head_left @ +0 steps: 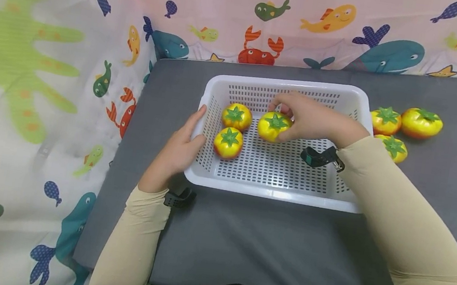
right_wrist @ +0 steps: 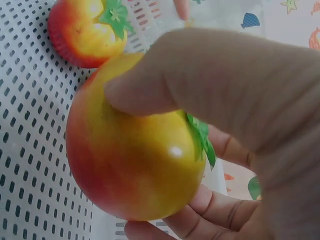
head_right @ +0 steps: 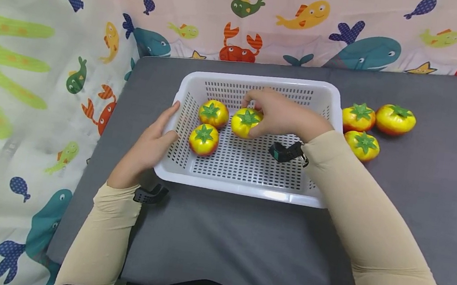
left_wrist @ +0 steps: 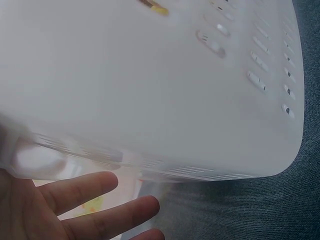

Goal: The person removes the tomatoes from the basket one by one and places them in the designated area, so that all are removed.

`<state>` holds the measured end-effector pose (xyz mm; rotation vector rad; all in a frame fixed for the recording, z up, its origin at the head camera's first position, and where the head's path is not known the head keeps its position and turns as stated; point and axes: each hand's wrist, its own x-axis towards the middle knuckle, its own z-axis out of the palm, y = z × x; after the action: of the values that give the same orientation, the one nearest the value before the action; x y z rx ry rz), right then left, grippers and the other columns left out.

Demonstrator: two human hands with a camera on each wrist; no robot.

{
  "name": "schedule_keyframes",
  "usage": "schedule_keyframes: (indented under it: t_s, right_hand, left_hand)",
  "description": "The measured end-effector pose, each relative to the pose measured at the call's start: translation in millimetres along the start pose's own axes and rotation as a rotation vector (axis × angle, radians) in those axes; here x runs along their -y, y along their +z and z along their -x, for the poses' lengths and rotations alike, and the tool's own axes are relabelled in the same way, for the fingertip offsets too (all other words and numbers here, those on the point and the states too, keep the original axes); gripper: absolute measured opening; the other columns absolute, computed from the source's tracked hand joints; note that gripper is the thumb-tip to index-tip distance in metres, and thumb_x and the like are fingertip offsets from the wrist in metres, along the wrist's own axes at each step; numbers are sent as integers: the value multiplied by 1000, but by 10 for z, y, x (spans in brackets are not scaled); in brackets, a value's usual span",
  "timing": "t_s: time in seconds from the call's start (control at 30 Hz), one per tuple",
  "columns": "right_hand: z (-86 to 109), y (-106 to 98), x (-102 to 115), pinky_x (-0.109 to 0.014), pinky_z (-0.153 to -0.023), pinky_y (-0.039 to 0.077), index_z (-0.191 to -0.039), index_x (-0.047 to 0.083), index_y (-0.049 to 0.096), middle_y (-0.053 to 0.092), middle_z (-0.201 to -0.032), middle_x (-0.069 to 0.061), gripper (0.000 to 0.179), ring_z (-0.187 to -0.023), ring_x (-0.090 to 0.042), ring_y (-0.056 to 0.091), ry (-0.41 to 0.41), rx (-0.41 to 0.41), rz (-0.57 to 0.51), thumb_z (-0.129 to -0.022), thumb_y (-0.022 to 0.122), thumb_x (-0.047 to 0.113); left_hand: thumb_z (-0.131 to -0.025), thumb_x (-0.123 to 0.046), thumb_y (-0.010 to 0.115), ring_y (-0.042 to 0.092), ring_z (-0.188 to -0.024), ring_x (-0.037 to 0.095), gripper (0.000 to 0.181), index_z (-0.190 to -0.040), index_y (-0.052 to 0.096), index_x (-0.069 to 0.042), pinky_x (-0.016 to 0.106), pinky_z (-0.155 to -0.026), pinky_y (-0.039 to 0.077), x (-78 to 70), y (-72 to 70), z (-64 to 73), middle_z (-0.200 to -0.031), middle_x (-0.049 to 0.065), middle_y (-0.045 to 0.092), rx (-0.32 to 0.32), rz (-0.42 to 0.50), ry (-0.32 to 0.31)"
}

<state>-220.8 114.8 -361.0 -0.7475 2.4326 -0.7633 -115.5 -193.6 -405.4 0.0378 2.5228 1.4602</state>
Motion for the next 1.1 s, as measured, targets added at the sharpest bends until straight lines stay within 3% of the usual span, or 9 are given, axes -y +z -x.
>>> schedule_keyframes:
  t_s: [0.43,1.1]
  right_hand:
    - [105,-13,-17,-53,-100,54,-133,15,60,56,-126,-17,62,-113,-35,51,1,-36,-12,-80,91,19]
    - [374,-109,40,-48,-96,57,-134,11,61,55,-124,-17,62,-112,-33,51,-5,-95,-12,-79,89,16]
  left_hand:
    - [-104,-16,42,75,-103,40,74,-169,16,-41,43,-59,66,3,35,-2,-162,16,44,-20,0,26]
    - [-104,-17,42,76,-101,41,74,-168,16,-44,43,-57,66,-3,19,10,-163,15,43,-14,3,0]
